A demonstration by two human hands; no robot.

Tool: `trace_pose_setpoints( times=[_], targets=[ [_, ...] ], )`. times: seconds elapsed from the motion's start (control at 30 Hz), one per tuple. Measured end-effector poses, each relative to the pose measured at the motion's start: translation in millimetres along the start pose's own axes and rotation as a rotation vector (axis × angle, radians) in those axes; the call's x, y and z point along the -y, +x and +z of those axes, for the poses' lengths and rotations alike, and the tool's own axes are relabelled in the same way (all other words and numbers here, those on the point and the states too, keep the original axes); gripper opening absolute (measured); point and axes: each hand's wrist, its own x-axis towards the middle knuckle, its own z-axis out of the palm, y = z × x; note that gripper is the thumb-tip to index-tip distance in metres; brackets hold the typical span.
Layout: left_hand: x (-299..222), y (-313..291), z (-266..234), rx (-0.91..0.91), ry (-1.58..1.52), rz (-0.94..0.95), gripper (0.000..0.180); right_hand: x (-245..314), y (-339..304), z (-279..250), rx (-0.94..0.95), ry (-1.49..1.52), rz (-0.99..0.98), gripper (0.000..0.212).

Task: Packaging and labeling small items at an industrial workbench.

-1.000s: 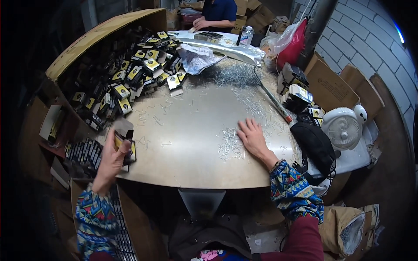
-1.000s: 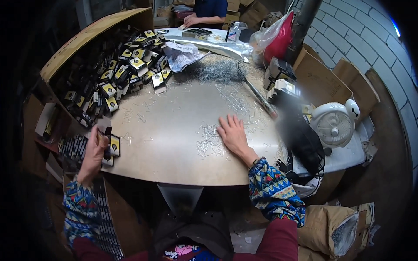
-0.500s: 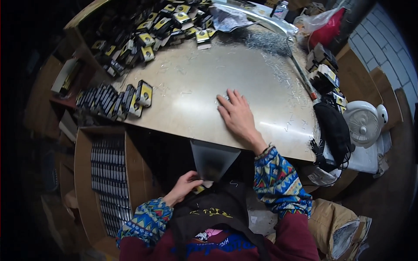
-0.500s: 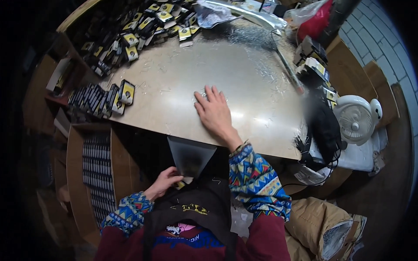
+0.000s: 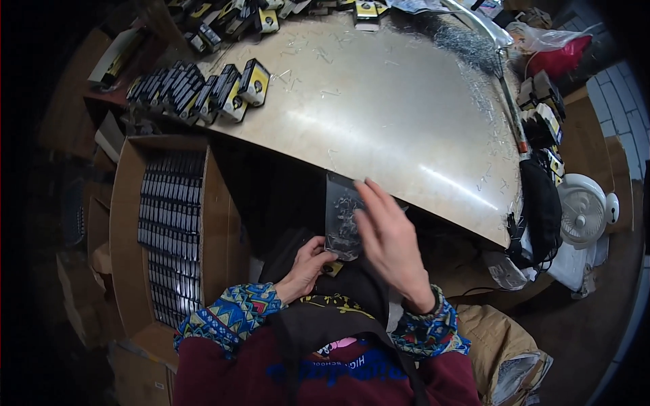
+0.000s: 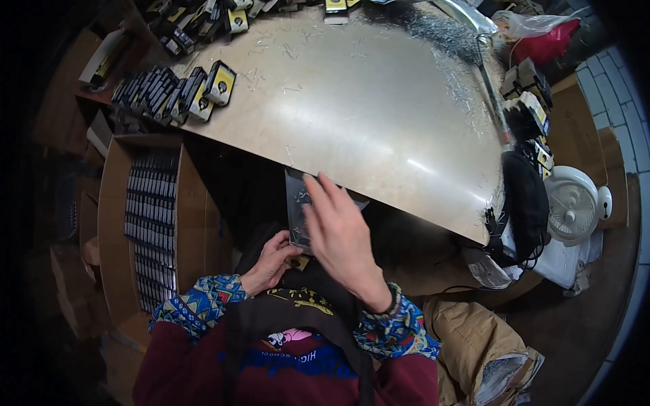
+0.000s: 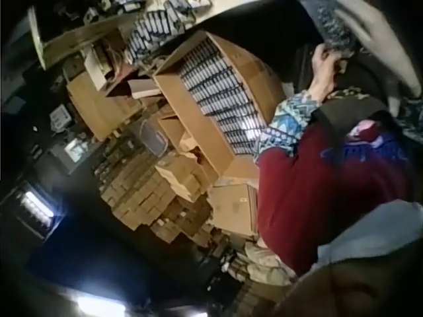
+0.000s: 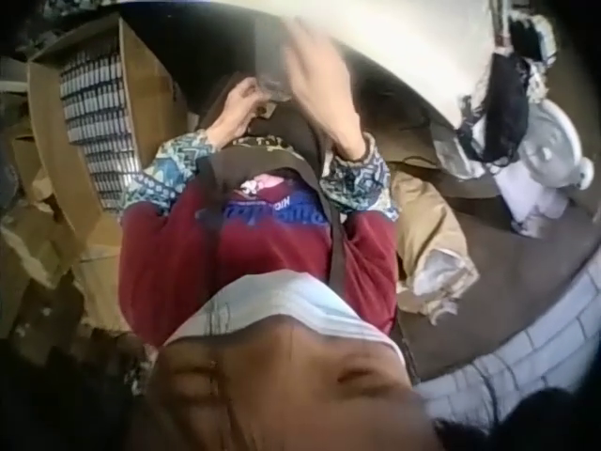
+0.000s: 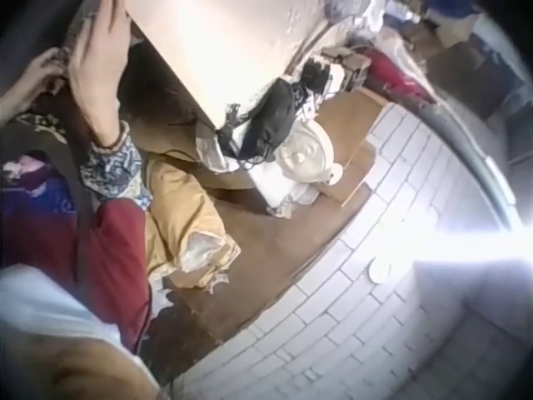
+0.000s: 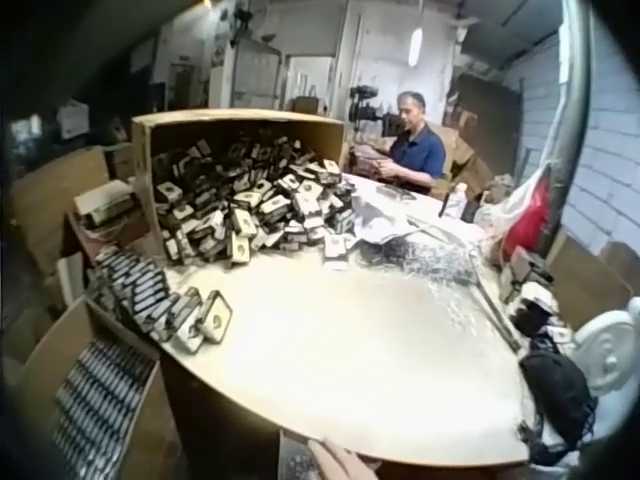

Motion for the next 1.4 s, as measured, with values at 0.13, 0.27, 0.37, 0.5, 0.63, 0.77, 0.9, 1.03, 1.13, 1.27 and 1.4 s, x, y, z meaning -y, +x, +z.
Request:
trace_pose_setpoints(
  times=[0.13, 0.27, 0.37, 0.5, 0.63, 0.77, 0.9, 1.03, 1.13, 1.27, 1.4],
  targets=[
    [-0.2, -4.0, 1.5, 0.017, 0.280, 0.099, 0.043, -22.0, -8.8, 1.3, -0.004, 0.111, -0.017, 0.031],
    [7.4, -7.5, 4.8, -0.066, 0.965, 0.316, 0.066, -46.6, -29.0, 39.5, 0.044, -0.053, -0.120, 0.032],
    [12.1, -2.2, -1.6, -0.103, 1.116, 0.453, 0.073, -52.3, -54.8, 63.8, 0.239, -0.294, -0.288, 0.038],
    [10.6, -4.4, -9.5, -0.132, 1.234, 0.589, 0.068, -52.1, -68.0, 61.3, 0.397, -0.146, -0.221, 0.035],
    [11.1, -1.3, -21.6, -0.093, 1.219, 0.580, 0.068, -45.0, -75.2, 69.6, 0.388, 0.019, -0.238, 0.035],
    [-14.0, -23.9, -23.8, -0.114, 1.335, 0.716, 0.071, -46.3, -64.4, 61.4, 0.161, 0.154, -0.126, 0.021],
    [-26.8, -31.6, 5.4, -0.074, 1.119, 0.746, 0.076, -22.2, -42.9, 61.7, 0.037, 0.089, -0.159, 0.016],
    [-36.4, -29.4, 18.6, -0.189, 0.994, 0.733, 0.075, -30.6, -31.6, 55.6, -0.042, 0.240, -0.085, 0.013],
    [-40.5, -24.3, 22.0, -0.177, 1.145, 0.929, 0.074, -20.5, -24.2, 50.7, -0.060, 0.206, -0.149, 0.013],
    [-53.4, -27.1, 28.9, -0.168, 1.155, 0.940, 0.074, -23.3, -21.2, 48.9, -0.135, 0.308, -0.007, 0.013],
    [-58.8, -23.7, 29.8, -0.187, 1.183, 0.992, 0.078, -25.9, -17.0, 42.1, -0.052, 0.209, -0.124, 0.014]
  ],
)
